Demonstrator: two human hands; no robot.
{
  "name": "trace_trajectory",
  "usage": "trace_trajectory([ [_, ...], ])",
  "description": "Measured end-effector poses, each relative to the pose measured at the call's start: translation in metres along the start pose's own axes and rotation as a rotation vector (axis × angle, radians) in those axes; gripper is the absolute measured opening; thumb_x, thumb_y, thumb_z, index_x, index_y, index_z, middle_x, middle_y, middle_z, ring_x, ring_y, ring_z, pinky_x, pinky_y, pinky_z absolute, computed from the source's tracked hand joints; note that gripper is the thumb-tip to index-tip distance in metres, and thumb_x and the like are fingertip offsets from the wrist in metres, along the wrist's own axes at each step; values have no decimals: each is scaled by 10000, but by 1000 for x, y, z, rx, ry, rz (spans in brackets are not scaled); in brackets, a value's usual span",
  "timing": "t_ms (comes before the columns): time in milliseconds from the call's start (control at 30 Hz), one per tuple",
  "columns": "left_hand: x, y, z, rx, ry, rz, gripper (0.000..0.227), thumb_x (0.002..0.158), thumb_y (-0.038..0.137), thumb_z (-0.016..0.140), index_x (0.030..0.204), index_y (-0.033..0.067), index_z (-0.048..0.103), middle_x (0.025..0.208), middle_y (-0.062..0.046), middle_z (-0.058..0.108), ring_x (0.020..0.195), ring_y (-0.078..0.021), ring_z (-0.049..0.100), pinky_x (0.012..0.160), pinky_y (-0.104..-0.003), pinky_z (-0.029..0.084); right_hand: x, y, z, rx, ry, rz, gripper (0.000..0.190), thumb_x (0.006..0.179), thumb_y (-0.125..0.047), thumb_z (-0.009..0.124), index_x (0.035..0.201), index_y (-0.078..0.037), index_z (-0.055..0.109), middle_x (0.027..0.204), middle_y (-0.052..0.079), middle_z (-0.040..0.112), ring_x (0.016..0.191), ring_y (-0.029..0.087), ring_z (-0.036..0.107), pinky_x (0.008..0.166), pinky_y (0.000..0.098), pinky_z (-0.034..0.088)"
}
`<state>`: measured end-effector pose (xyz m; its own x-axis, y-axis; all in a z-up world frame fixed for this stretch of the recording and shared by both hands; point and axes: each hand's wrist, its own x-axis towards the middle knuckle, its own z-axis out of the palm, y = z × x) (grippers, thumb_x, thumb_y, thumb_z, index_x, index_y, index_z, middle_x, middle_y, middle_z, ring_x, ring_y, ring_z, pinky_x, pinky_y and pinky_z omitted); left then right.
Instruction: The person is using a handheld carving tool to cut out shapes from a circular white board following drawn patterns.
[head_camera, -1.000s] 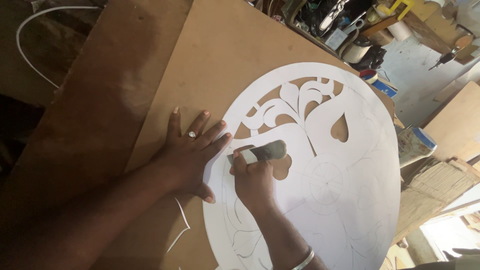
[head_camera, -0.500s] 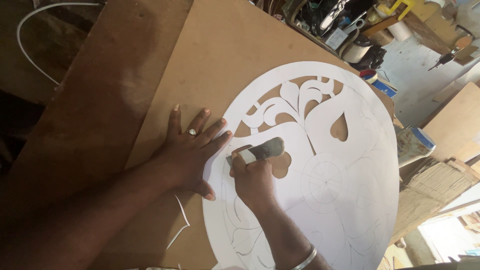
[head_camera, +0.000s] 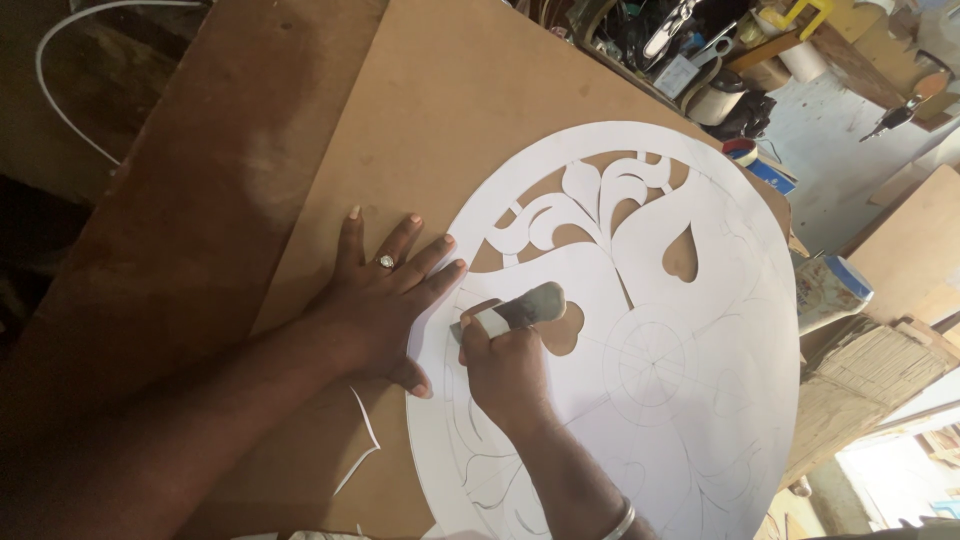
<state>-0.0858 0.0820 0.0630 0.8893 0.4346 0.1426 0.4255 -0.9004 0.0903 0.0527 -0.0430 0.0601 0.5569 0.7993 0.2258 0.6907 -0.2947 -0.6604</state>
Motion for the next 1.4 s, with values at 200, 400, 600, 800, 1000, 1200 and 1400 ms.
trace_trajectory([
  [200, -1, -1, 0, -21, -8, -2, 1470, 484, 782, 849, 1648, 232, 140, 1745, -28, -8, 1560, -331, -122, 1115, -765, -150, -5, 0, -2, 37, -13, -41, 201, 939, -207, 613, 881, -38, 706, 629, 62, 672, 584, 192, 664, 588, 362, 537],
  [400, 0, -2, 3, -43, 12, 2, 1470, 475, 787, 841, 1646, 238, 143, 1757, -14, -10, 1561, -320, -135, 1116, -754, -169, -10, 2, -2, 51, -29, -45, 177, 933, -177, 626, 897, -23, 705, 645, 70, 667, 601, 184, 651, 594, 356, 528],
  [600, 1, -2, 5, -44, 11, 6, 1477, 466, 786, 842, 1646, 244, 139, 1756, -13, -14, 1555, -318, -141, 1112, -751, -176, -13, 5, -3, 42, -61, -31, 154, 921, -162, 631, 946, -26, 699, 655, 92, 653, 610, 206, 647, 603, 370, 526],
  [800, 0, -2, 7, -58, 36, 11, 1472, 454, 784, 847, 1641, 236, 170, 1755, -22, 16, 1559, -325, -119, 1117, -756, -168, -15, 19, -1, -17, -22, -223, 145, 922, -144, 642, 978, -24, 700, 730, 116, 671, 672, 237, 667, 638, 371, 528],
  [1000, 0, -5, 12, -84, 102, 35, 1461, 429, 756, 863, 1629, 222, 224, 1748, -32, 66, 1567, -335, -74, 1114, -760, -156, 7, 82, -9, -329, 37, -663, 116, 983, -100, 586, 982, -37, 684, 871, 84, 701, 730, 178, 688, 658, 327, 525],
  [1200, -16, 10, 21, -182, 287, 36, 1270, 505, 663, 860, 1551, 143, 359, 1683, -98, 230, 1566, -358, 87, 1128, -731, -62, 1, 56, -21, 103, 81, -191, 150, 942, -167, 632, 988, -48, 711, 693, 38, 689, 649, 138, 668, 624, 294, 536],
  [1400, -45, 49, 26, -393, 502, -146, 769, 793, 333, 769, 1444, 38, 484, 1471, -156, 516, 1330, -336, 465, 1047, -609, 292, -3, 61, -21, 140, 59, -130, 177, 932, -159, 646, 1039, -40, 722, 712, 32, 695, 679, 111, 665, 642, 285, 538],
])
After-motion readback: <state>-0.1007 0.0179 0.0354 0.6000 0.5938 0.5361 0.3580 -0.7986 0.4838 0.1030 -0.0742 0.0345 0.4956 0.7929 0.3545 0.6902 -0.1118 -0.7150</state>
